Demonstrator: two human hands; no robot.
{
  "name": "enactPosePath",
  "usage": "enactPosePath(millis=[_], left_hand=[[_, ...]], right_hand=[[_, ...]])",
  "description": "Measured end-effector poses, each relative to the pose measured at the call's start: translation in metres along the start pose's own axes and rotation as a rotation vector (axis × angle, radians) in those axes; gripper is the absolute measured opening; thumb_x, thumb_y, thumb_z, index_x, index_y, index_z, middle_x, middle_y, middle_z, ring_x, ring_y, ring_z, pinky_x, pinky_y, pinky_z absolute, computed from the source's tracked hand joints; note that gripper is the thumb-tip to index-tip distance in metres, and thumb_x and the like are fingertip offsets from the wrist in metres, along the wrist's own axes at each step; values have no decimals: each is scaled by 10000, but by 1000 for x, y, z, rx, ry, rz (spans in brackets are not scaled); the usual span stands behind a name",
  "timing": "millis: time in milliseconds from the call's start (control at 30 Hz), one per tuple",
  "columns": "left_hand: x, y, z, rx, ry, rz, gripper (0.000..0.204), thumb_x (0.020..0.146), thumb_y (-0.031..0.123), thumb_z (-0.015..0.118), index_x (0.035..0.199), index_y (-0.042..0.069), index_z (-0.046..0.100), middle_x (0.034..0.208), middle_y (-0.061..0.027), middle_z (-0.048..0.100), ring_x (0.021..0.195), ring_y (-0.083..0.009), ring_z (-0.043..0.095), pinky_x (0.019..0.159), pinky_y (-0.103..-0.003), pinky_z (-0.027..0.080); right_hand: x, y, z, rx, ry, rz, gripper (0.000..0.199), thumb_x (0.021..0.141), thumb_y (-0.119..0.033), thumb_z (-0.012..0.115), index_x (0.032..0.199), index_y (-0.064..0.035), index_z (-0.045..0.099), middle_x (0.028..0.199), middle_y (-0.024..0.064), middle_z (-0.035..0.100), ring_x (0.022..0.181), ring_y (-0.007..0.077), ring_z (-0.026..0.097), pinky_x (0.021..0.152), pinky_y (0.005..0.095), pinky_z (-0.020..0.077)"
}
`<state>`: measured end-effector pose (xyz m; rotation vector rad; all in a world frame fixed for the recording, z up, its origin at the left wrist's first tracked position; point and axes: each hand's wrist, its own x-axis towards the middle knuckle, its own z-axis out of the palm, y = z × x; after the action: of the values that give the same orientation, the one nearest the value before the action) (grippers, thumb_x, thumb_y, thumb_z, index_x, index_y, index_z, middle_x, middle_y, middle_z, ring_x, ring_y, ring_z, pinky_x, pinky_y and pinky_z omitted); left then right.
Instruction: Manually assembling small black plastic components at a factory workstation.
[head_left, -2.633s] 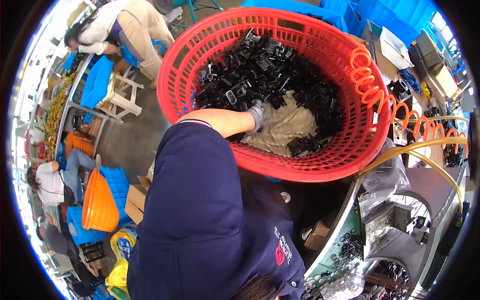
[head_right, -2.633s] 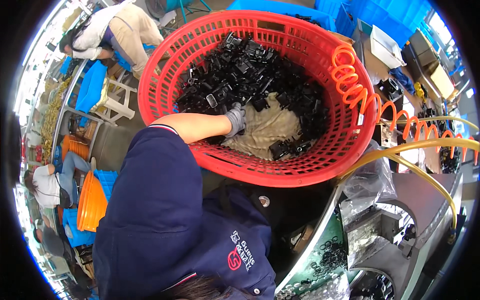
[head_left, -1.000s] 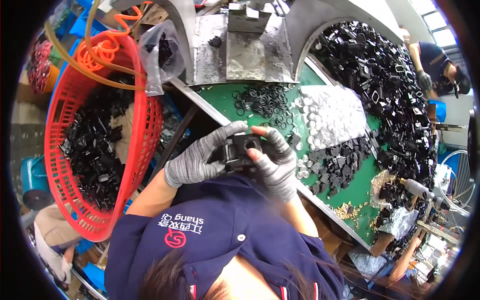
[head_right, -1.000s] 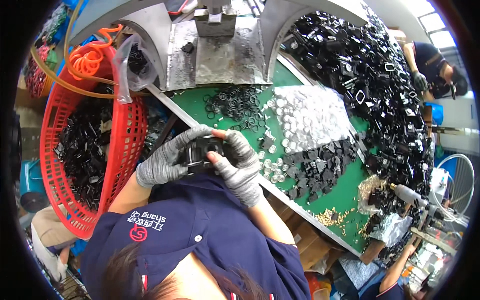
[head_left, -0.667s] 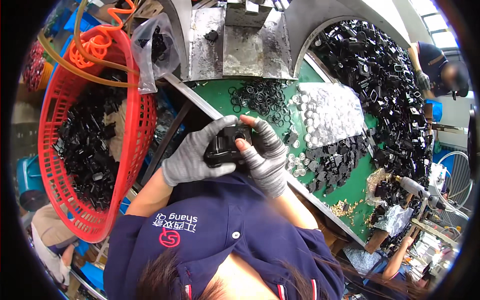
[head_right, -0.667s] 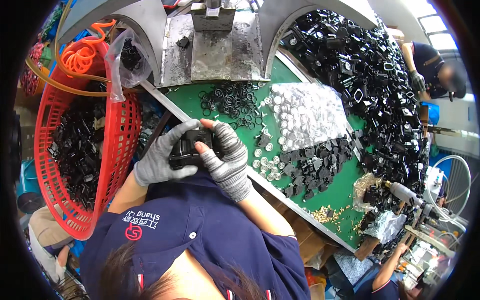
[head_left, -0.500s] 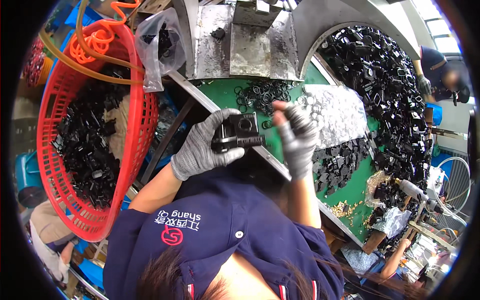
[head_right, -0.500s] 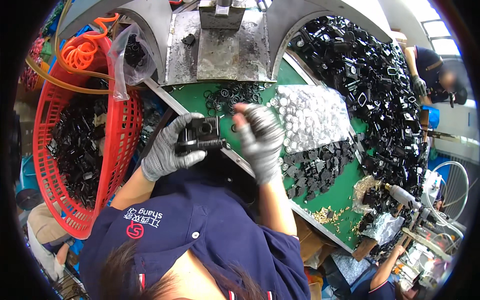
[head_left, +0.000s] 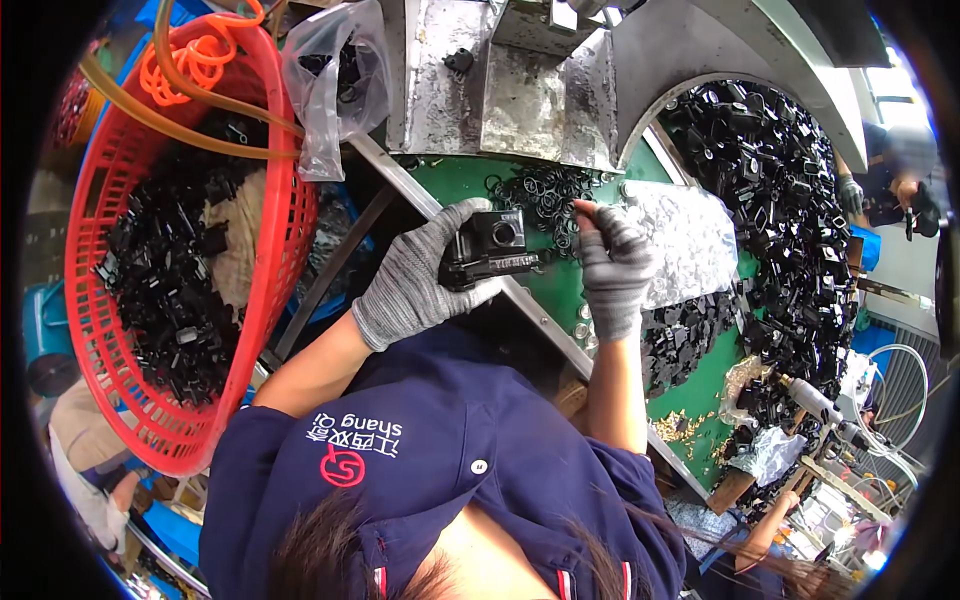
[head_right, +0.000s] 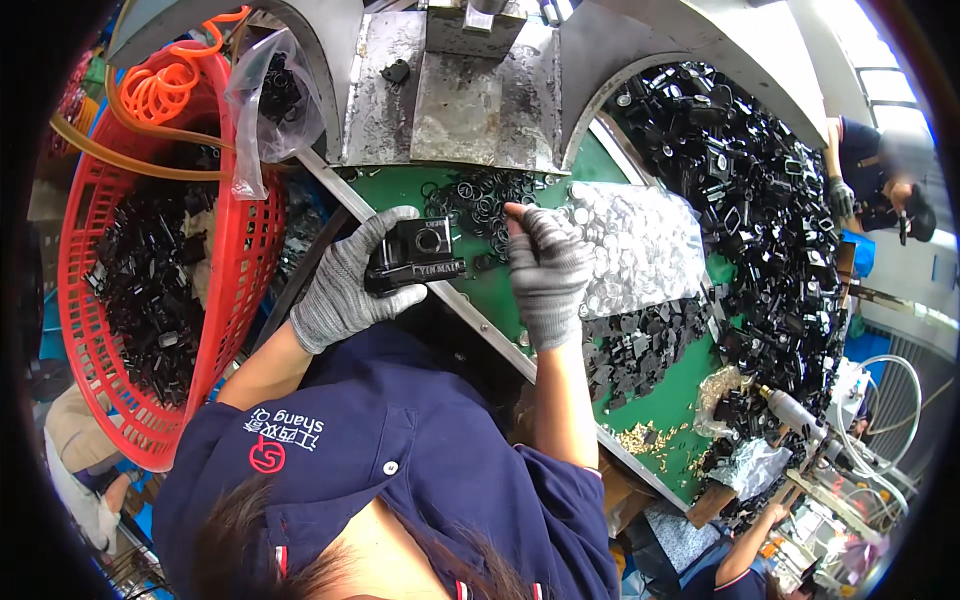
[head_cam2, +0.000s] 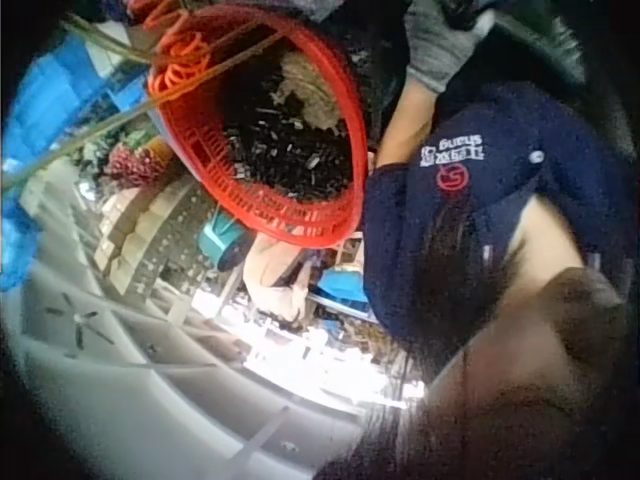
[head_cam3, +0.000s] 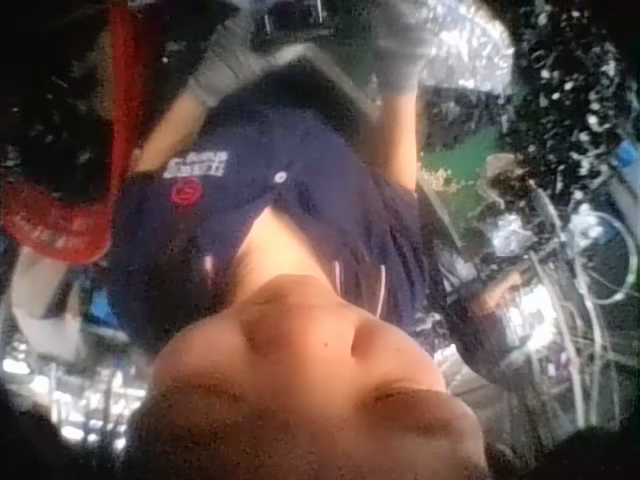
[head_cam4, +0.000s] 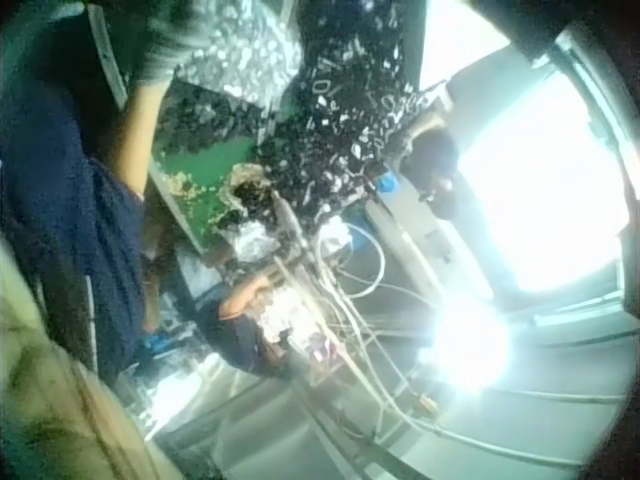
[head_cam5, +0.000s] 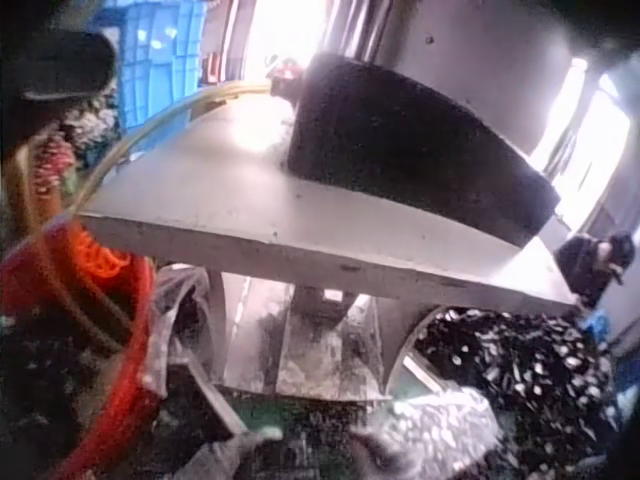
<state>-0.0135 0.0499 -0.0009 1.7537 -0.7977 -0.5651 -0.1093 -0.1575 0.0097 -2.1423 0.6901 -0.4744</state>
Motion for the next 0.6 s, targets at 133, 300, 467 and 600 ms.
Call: enactPosePath(millis=[133, 300, 467, 600], left_hand=[[6, 10, 6, 119, -5, 89, 798, 707, 188, 829, 1395, 113, 431, 1152, -129, 645, 1005, -294, 673, 878, -370, 530], [10, 21, 7, 92, 2, 149, 801, 702, 178, 828, 1399, 104, 438, 1184, -139, 632, 1041, -293, 662, 895, -369, 526], [8, 23, 6, 70, -19, 113, 804, 702, 168, 828, 1402, 103, 438, 1202, -141, 623, 1060, -289, 655, 906, -369, 522], [8, 22, 7, 62, -49, 92, 808, 702, 168, 832, 1405, 106, 437, 1208, -141, 623, 1062, -286, 656, 910, -366, 520]], right_hand=[[-16, -26, -3, 106, -141, -179, 189, 831, -31, 703, 1014, -74, 712, 871, 127, 696, 778, 264, 683, 718, 328, 533], [-9, -45, -7, 154, -187, -261, 186, 821, -51, 707, 1007, -57, 712, 827, 115, 657, 729, 259, 652, 665, 321, 513], [-12, -51, -10, -54, -196, -351, 262, 809, -44, 693, 1070, -53, 707, 883, 113, 596, 717, 252, 615, 642, 329, 496], [-13, -46, -7, 55, -143, -291, 317, 778, -34, 717, 1094, -55, 695, 933, 106, 593, 774, 235, 615, 666, 318, 498]])
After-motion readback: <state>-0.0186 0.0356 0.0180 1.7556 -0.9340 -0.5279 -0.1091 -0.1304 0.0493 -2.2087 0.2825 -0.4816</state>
